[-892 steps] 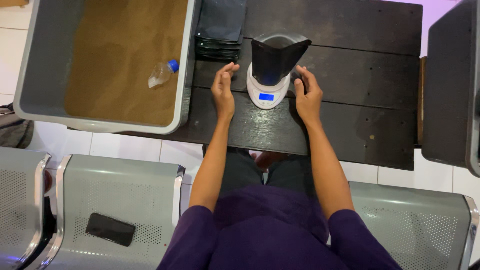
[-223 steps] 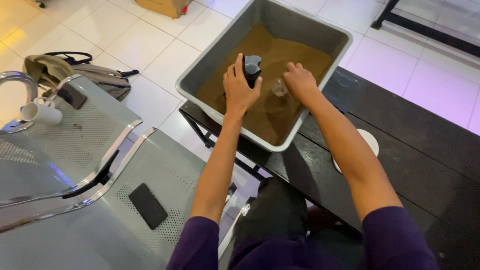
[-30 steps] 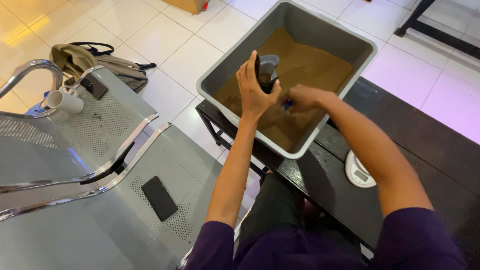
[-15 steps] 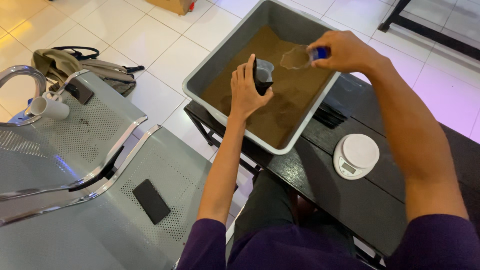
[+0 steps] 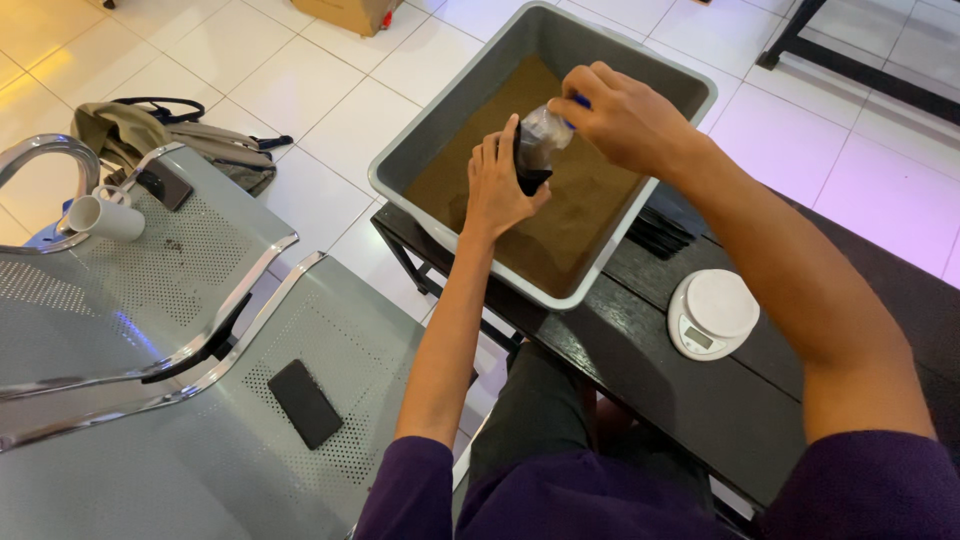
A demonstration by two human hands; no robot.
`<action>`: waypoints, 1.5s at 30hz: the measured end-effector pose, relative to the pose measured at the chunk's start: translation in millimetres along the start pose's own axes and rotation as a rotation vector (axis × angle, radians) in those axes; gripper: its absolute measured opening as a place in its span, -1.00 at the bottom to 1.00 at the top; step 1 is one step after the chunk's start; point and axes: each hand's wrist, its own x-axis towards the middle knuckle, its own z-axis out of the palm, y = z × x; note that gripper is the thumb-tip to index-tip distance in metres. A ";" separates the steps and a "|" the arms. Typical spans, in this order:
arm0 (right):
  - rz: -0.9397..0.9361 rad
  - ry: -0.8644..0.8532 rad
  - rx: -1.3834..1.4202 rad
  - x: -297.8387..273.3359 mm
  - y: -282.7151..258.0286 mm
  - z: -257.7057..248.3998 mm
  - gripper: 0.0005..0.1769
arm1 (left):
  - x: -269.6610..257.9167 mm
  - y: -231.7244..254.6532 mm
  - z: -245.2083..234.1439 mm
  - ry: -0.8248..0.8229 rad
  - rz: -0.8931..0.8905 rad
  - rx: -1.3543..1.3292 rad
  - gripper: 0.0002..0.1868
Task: The person repeatedly scoops a brown granular substance from a bin into black pouches using a plastic bottle, places each pouch on a digital scale, adjusts it, folds it, and sets it aside. The process is repeated for multiple pouches.
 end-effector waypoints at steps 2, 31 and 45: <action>0.042 0.002 -0.081 -4.2 2.2 -1.8 -0.56 | 0.5 -4.7 3.4 0.009 0.003 -0.001 0.09; 0.941 0.258 0.680 -149.4 -65.9 5.9 -0.83 | 10.0 182.4 -5.5 0.214 0.233 -0.468 0.04; 1.570 0.114 0.498 -445.4 -175.0 -71.8 -0.95 | -137.7 296.3 218.1 -0.465 0.193 -1.029 -0.48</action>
